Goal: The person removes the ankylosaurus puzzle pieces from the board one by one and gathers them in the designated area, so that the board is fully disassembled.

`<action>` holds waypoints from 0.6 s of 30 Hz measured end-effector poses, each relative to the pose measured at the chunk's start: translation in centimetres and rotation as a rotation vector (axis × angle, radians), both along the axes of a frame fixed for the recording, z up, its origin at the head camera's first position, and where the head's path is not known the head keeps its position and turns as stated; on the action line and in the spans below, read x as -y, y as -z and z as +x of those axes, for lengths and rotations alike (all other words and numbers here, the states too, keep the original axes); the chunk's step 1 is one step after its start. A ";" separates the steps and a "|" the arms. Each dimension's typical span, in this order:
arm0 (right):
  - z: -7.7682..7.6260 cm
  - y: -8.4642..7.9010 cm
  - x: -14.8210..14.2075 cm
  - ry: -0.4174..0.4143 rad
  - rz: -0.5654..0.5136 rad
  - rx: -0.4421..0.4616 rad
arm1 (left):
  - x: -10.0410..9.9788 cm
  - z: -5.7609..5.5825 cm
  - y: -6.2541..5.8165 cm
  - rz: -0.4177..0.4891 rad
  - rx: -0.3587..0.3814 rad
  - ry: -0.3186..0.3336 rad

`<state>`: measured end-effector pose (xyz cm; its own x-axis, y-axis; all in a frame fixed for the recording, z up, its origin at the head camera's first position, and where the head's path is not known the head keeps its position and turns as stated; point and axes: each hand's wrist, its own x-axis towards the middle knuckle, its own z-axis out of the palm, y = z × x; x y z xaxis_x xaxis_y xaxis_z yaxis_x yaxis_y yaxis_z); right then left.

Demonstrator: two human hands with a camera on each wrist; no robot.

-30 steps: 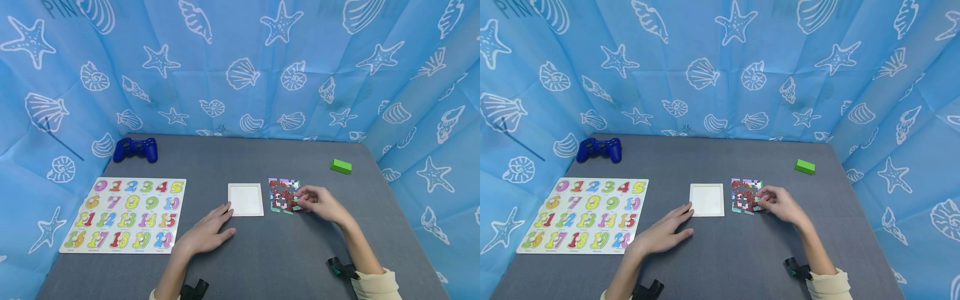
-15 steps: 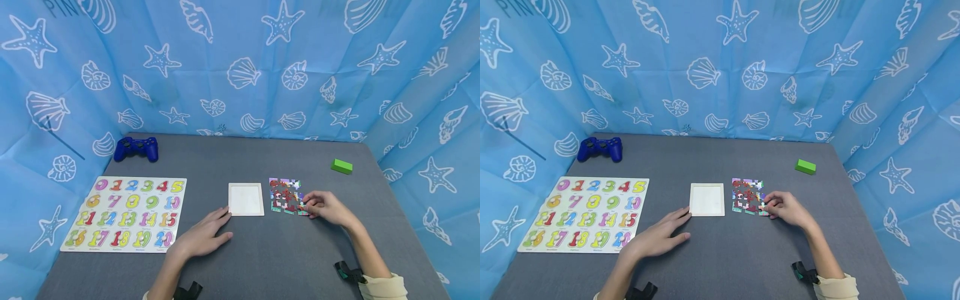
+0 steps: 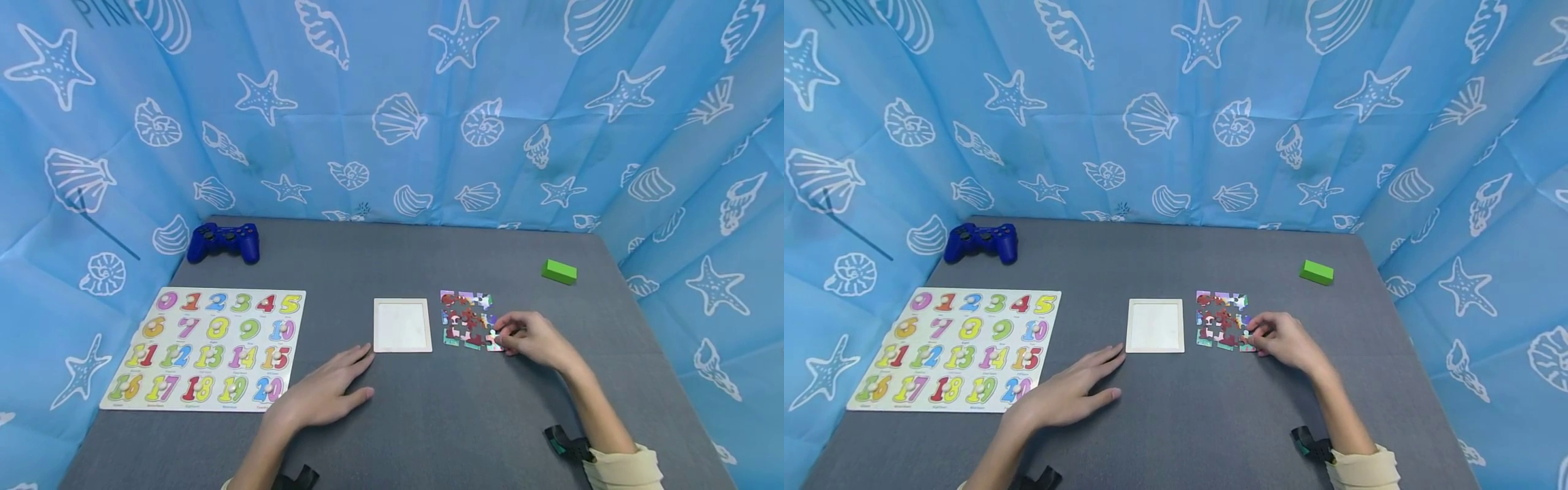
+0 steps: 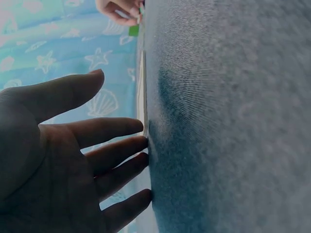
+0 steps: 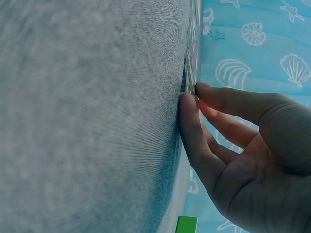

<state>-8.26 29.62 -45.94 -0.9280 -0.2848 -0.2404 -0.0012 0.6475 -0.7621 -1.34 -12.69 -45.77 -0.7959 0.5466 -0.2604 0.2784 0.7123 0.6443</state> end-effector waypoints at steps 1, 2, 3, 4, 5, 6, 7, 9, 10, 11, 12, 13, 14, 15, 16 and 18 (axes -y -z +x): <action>0.0 0.0 0.0 0.001 0.008 -0.002 | 0.1 0.1 0.0 -0.001 -0.002 0.004; 0.0 0.0 0.1 0.004 0.016 -0.004 | 0.1 0.1 0.1 0.000 -0.002 0.006; 0.0 0.0 0.2 0.007 0.020 -0.002 | 0.2 0.2 0.1 0.000 -0.004 0.009; 0.0 0.0 0.2 0.011 0.025 -0.001 | 0.3 0.3 0.1 0.001 -0.007 0.012; 0.0 0.0 0.2 0.014 0.029 -0.001 | 0.3 0.3 0.2 0.004 -0.010 0.016; 0.0 -0.1 0.3 0.020 0.030 0.002 | 0.4 0.4 0.2 0.003 -0.017 0.020; 0.0 -0.1 0.3 0.022 0.033 0.001 | 0.5 0.4 0.2 0.003 -0.024 0.023; 0.0 -0.2 0.4 0.024 0.041 -0.004 | 0.6 0.5 0.3 0.006 -0.037 0.031; 0.1 -0.3 0.4 0.031 0.046 -0.005 | 0.6 0.6 0.4 0.007 -0.042 0.036; 0.1 -0.3 0.4 0.030 0.053 -0.010 | 0.7 0.6 0.5 0.008 -0.047 0.040; 0.1 -0.4 0.5 0.037 0.058 -0.011 | 0.7 0.6 0.5 0.008 -0.053 0.044; 0.2 -0.4 0.5 0.032 0.063 -0.018 | 0.8 0.6 0.5 0.009 -0.057 0.048; 0.2 -0.4 0.5 0.034 0.069 -0.021 | 0.9 0.6 0.5 0.009 -0.059 0.052; 0.2 -0.4 0.5 0.028 0.074 -0.028 | 0.9 0.7 0.5 0.009 -0.060 0.054; 0.3 -0.4 0.5 0.031 0.078 -0.027 | 1.0 0.7 0.5 0.007 -0.057 0.057; 0.3 -0.4 0.5 0.030 0.086 -0.021 | 1.2 0.8 0.4 0.002 -0.041 0.059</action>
